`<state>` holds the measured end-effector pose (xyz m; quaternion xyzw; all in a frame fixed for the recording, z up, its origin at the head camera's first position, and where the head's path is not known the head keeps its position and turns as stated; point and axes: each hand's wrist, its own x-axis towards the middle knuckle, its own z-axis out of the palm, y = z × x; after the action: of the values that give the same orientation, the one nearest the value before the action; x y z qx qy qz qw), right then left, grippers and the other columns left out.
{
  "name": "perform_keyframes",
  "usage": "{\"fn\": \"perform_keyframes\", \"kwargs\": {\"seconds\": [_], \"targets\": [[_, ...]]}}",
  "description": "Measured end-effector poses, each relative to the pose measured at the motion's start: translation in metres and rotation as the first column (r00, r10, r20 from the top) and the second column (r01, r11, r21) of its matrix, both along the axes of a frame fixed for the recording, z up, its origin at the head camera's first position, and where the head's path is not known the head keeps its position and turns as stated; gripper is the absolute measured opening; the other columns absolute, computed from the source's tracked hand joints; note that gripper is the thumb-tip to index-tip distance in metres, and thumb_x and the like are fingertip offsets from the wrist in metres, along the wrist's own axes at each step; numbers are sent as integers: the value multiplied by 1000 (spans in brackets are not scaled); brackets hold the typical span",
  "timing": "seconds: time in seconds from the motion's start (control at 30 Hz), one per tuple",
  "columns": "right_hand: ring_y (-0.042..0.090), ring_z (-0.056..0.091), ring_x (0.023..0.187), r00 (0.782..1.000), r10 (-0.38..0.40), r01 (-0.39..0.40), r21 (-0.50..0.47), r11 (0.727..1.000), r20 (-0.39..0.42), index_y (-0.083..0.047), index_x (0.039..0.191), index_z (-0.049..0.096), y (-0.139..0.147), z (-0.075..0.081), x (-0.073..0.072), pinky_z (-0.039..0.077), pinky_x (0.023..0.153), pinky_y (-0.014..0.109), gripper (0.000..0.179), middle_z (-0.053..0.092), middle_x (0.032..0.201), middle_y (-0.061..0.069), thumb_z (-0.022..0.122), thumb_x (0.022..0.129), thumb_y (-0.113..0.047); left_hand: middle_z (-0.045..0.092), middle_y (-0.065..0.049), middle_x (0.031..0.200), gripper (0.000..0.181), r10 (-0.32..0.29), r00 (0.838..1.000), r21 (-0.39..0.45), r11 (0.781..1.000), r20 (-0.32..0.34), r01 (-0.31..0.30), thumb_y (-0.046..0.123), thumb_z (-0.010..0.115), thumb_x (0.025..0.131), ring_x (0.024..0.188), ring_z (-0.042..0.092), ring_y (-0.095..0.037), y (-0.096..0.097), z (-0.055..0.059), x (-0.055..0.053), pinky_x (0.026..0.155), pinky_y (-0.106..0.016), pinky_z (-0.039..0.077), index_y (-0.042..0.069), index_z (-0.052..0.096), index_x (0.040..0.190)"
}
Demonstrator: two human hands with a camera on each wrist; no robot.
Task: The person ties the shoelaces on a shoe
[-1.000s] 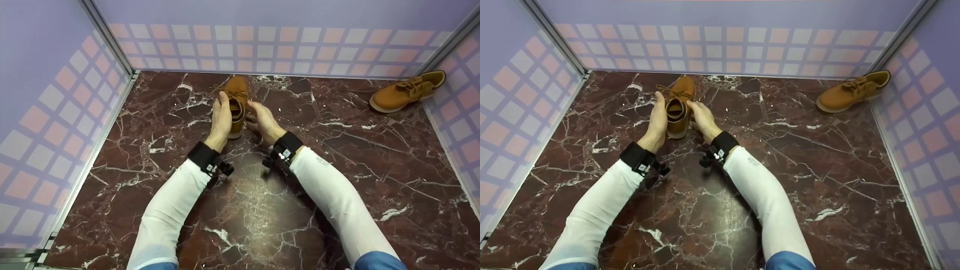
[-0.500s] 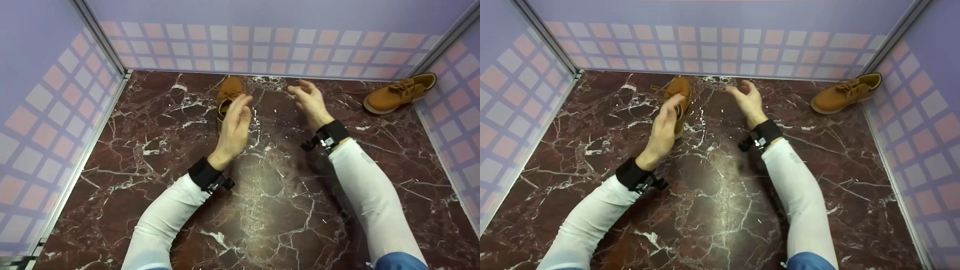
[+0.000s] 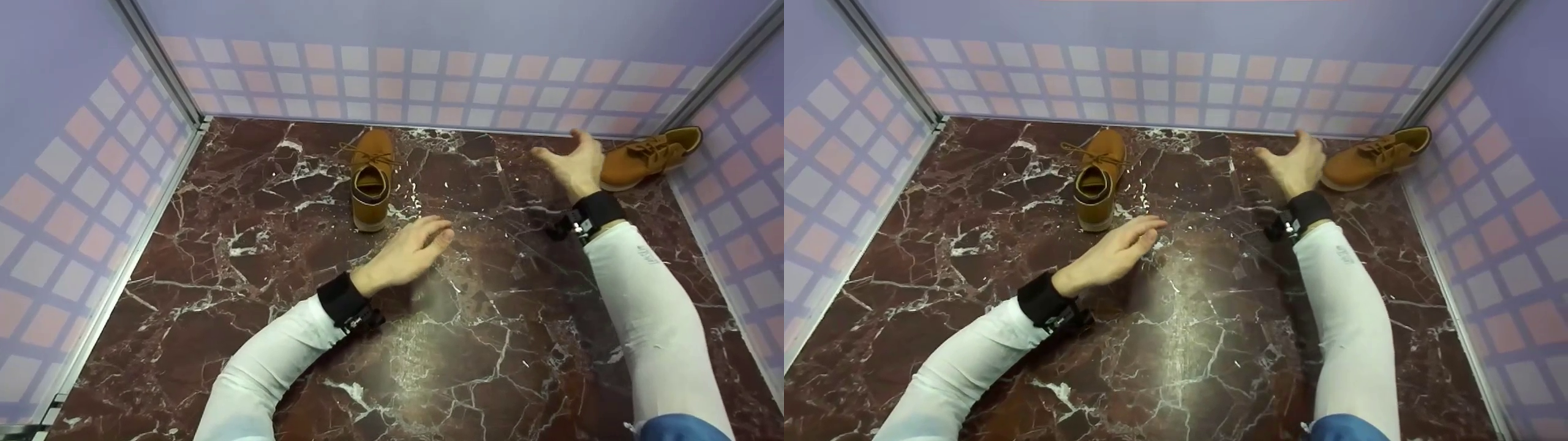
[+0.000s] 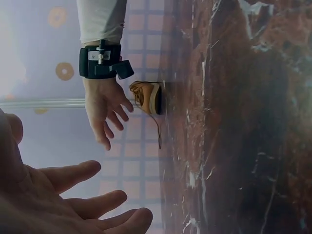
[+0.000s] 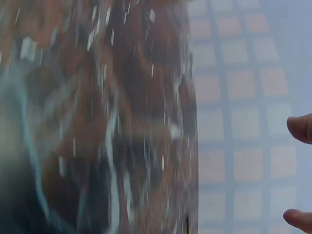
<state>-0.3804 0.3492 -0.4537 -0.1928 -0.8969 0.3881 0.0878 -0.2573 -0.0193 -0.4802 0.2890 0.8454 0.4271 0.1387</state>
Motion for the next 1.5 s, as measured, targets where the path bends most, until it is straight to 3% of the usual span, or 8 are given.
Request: {"fn": "perform_keyframes", "kwargs": {"seconds": [0.23, 0.37, 0.43, 0.67, 0.8, 1.0, 1.2, 1.5], "targets": [[50, 12, 174, 990, -124, 109, 184, 977, 69, -15, 179, 23, 47, 1, -5, 19, 141, 70, 114, 9, 187, 26, 80, 93, -65, 36, -29, 180, 138, -31, 1000, -26, 999, -4, 31, 105, 5, 84, 168, 38, -47, 4, -6, 1, 140, -69, 27, 5, 48, 167], [54, 7, 173, 978, -176, 148, 222, 964, 111, -12, 180, 11, 67, -4, -8, 24, 138, 76, 121, -1, 187, 29, 78, 94, -64, 48, -26, 174, 93, -105, 994, -60, 993, -28, 103, 79, 27, 113, 164, 45, -44, 5, -11, 4, 138, -67, 31, 5, 56, 162], [56, 5, 173, 968, -206, 169, 235, 957, 146, -11, 181, 4, 74, -9, -8, 27, 135, 78, 125, -6, 186, 31, 78, 95, -64, 53, -25, 171, 70, -142, 989, -93, 986, -35, 139, 60, 40, 118, 162, 49, -42, 6, -14, 8, 138, -66, 33, 6, 60, 158], [63, 4, 170, 929, -263, 201, 242, 949, 259, -6, 176, -23, 97, -28, 2, 41, 130, 74, 137, -28, 180, 37, 75, 99, -62, 68, -16, 158, 53, -216, 976, -141, 968, -35, 209, 47, 50, 118, 151, 62, -34, 12, -20, 17, 134, -55, 42, 8, 69, 150], [66, 21, 166, 906, -270, 217, 189, 958, 327, -6, 169, -37, 110, -38, 7, 46, 129, 69, 150, -34, 176, 41, 73, 93, -76, 70, -13, 157, 54, -228, 973, -132, 966, -36, 222, 47, 51, 118, 150, 64, -32, 13, -21, 19, 134, -52, 44, 7, 69, 149], [62, 55, 149, 894, -263, 208, 183, 961, 362, -4, 164, -44, 119, -44, 1, 61, 97, 55, 156, -29, 175, 45, 63, 90, -88, 74, -10, 152, 52, -240, 970, -135, 963, -38, 233, 48, 52, 118, 144, 68, -29, 17, -21, 20, 129, -50, 50, 10, 71, 148], [63, 47, 156, 904, -239, 194, 157, 968, 354, 1, 162, -45, 111, -29, -1, 53, 124, 64, 154, -19, 176, 49, 61, 92, -86, 77, -7, 146, 50, -270, 962, -132, 955, -30, 264, 49, 52, 118, 138, 72, -28, 19, -17, 21, 125, -49, 54, 13, 72, 146], [63, 45, 156, 898, -181, 104, 208, 973, 402, 11, 163, -37, 113, -17, -6, 45, 131, 66, 143, 24, 172, 52, 65, 98, -65, 81, -4, 138, 48, -273, 962, -125, 955, -14, 269, 48, 54, 117, 127, 76, -21, 21, -12, 17, 118, -42, 59, 14, 74, 144]]}}
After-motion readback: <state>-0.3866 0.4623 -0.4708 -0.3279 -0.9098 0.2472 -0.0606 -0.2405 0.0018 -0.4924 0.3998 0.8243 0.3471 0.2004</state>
